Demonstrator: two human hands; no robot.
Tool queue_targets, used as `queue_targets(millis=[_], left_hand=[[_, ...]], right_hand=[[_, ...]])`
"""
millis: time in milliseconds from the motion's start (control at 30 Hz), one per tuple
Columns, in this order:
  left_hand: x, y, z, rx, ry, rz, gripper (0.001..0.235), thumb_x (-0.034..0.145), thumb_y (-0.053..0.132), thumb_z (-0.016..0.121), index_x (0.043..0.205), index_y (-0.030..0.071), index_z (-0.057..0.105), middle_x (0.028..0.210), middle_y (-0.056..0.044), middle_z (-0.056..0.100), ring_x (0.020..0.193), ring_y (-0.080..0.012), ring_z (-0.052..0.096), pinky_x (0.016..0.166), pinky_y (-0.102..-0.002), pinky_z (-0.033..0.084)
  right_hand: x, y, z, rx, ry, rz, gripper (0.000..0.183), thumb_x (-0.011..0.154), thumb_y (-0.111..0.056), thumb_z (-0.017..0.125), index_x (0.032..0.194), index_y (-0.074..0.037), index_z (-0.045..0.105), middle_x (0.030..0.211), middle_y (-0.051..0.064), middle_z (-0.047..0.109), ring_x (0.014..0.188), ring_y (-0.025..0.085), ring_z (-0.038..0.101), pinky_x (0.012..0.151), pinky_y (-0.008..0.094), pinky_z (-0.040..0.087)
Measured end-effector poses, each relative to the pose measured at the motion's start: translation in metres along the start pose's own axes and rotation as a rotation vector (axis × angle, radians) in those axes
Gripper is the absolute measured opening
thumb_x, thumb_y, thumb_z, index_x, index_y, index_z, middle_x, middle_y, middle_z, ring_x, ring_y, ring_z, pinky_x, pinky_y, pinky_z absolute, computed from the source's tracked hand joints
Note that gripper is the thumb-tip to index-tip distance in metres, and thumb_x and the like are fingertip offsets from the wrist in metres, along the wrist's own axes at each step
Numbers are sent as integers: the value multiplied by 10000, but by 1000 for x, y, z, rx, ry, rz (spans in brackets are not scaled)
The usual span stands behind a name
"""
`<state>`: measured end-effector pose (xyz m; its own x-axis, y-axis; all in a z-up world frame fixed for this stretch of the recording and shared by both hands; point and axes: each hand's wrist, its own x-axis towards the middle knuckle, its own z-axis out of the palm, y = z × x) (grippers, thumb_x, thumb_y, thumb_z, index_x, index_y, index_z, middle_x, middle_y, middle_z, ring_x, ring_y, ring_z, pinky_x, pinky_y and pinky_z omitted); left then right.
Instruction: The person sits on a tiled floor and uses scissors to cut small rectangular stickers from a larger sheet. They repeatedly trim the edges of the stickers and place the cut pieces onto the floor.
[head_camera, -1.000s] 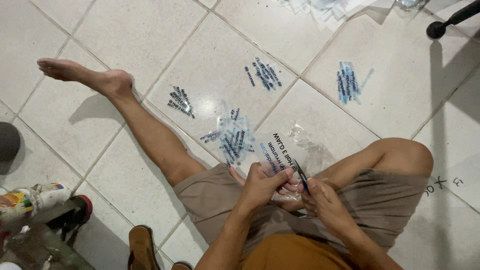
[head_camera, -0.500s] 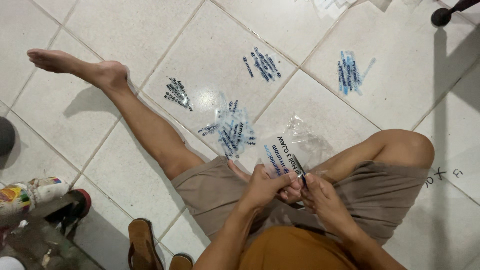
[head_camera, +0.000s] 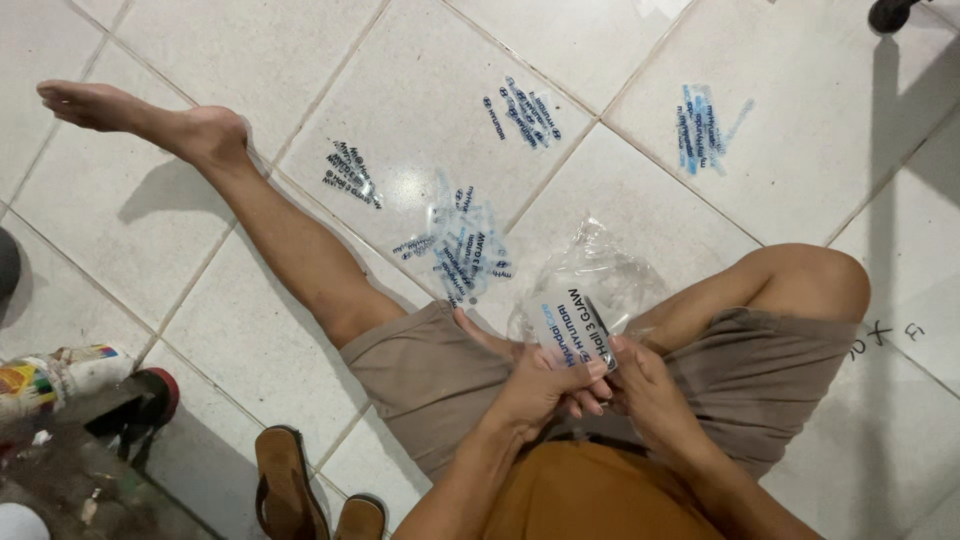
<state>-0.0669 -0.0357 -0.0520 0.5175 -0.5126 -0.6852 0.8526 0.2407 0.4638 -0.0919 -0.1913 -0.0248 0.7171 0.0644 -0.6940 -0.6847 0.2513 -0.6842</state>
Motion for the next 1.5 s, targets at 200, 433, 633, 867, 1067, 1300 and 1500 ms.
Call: queue_targets(millis=[200, 433, 633, 867, 1067, 1300, 1500], left_hand=[[-1, -15, -7, -64, 9, -96, 215, 904, 102, 773, 987, -74, 683, 766, -184, 740, 524, -158, 694, 398, -168, 504], [-8, -39, -11, -94, 2, -234, 213, 876, 71, 799, 902, -110, 689, 765, -210, 738, 576, -199, 728, 418, -173, 553], [-28, -5, -13, 128, -119, -213, 178, 911, 81, 747, 911, -82, 676, 754, -179, 738, 571, -208, 722, 450, -195, 560], [-31, 4, -35, 213, -245, 389, 461, 897, 322, 770, 1196, -5, 641, 1090, -180, 712, 978, -283, 697, 820, -366, 599], [-1, -42, 2, 135, 212, 654, 522, 833, 384, 765, 1223, 70, 618, 1069, -84, 726, 915, -197, 721, 796, -339, 621], [19, -27, 31, -72, 570, 652, 170, 938, 151, 751, 815, 96, 647, 596, -17, 624, 473, -120, 570, 410, -252, 454], [-14, 32, 24, 247, 467, 556, 249, 943, 219, 681, 849, 8, 774, 764, -85, 796, 668, -148, 774, 1146, -182, -337]], right_hand=[[12, 12, -10, -117, -37, -54, 532, 1039, -470, 429, 851, -25, 654, 681, 124, 700, 627, 201, 661, 574, 305, 513], [17, 10, -15, -35, 78, 222, 545, 1056, -454, 441, 991, 26, 692, 816, 207, 750, 645, 274, 645, 527, 339, 441], [20, 6, -26, 26, -11, 179, 306, 1016, -334, 568, 1100, -46, 626, 906, 143, 731, 757, 232, 672, 625, 321, 507], [14, -9, 15, 178, 184, -51, 141, 1006, -132, 642, 910, -121, 540, 601, -35, 386, 459, 48, 326, 379, 205, 232], [12, 15, 32, 424, 284, -31, 127, 995, -202, 666, 967, -153, 552, 771, 24, 592, 663, 136, 538, 597, 289, 433], [10, 43, 14, 205, 129, -189, 176, 1028, -196, 609, 1107, -42, 643, 800, 14, 572, 688, 87, 508, 591, 235, 443], [12, 22, -44, -79, -62, -84, 533, 1078, -400, 401, 1117, 39, 700, 636, 23, 354, 518, 113, 296, 464, 255, 223]])
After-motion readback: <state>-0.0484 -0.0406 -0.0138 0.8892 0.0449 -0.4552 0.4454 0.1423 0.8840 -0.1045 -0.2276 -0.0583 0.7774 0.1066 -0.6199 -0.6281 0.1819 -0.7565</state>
